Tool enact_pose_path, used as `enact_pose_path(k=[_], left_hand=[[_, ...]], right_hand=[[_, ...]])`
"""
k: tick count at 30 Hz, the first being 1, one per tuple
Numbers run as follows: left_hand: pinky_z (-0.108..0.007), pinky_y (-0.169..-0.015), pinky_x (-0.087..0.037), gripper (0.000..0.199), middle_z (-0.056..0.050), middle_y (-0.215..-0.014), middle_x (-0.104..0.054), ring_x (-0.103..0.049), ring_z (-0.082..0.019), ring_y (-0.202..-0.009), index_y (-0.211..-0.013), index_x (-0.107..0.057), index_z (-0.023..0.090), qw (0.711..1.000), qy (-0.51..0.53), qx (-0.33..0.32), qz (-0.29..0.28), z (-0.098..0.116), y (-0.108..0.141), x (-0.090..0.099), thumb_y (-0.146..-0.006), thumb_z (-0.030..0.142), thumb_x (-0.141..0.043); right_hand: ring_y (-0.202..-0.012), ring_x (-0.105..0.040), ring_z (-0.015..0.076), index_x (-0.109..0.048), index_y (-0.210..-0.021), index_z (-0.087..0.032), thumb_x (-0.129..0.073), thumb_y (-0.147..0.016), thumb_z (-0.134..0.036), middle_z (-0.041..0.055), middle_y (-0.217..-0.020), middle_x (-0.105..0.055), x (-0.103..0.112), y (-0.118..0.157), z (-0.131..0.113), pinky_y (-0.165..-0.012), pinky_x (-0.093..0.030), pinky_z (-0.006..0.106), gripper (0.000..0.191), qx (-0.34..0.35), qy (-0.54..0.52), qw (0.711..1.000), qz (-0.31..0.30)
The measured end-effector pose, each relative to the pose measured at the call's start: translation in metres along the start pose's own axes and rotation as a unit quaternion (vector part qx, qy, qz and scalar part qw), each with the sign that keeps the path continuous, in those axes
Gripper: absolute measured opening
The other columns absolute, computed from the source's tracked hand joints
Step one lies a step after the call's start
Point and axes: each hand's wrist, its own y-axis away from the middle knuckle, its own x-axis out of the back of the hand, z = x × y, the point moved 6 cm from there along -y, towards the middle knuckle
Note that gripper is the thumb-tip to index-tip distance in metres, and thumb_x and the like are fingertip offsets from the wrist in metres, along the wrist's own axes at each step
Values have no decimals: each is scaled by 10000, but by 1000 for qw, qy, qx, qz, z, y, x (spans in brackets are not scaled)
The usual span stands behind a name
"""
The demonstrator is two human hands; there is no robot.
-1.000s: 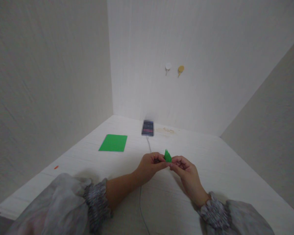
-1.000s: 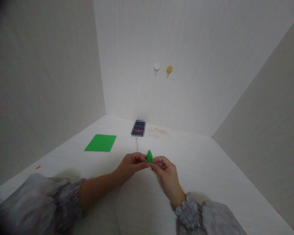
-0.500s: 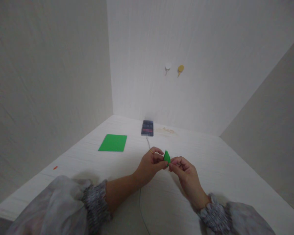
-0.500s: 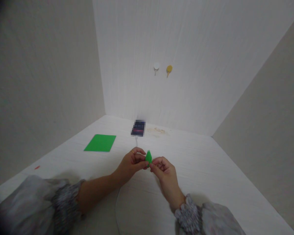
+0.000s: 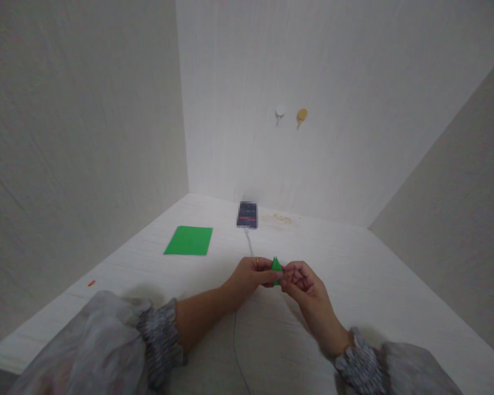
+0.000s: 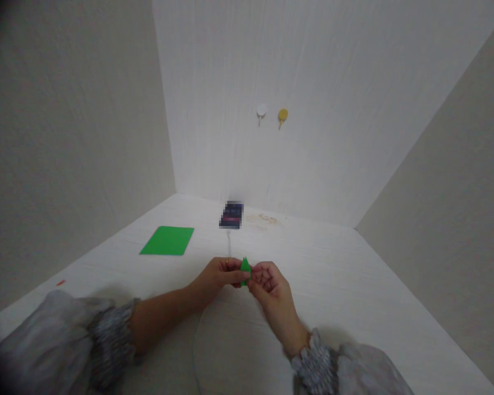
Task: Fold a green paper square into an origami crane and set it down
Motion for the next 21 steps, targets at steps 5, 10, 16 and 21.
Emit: enact_pose_path(k=[5,10,16,21], left_hand=[[-214,-539,-322,196,14,-523,-551,-431,-74,-500,-615,-648,122,999,-2,-22,27,5,1,0,-599,316,-664],[-235,-619,-364,173,-7,-596,-602,-498,-105,-571,-634,-652,126,999,18,-32,40,5,1,-1,-601,295,-667],[-232,-604,-365,158,6,-569,-577,-491,-106,-569,-583,-605,130,998,3,-39,52,5,2,0,-605,274,-668],[-240,-606,-377,186,-2,-585,-582,-509,-121,-592,-603,-595,132,996,-33,-45,69,5,3,2,-604,302,-671]], right_hand=[[-573,-498,108,-520,-776,-198,-666,-640,-225,-26,-638,-555,-2,0,-2,-530,-390,219,202,-4,-13,1000,0],[-563,-502,106,-530,-754,-194,-667,-632,-239,-27,-633,-555,-2,0,-3,-529,-394,221,189,-15,-12,1000,23],[-526,-489,111,-588,-688,-171,-624,-665,-293,-16,-571,-552,-4,0,1,-506,-385,228,129,-33,50,998,9],[-536,-497,126,-618,-672,-174,-606,-678,-300,4,-589,-583,1,0,3,-517,-398,240,127,-24,92,995,16]])
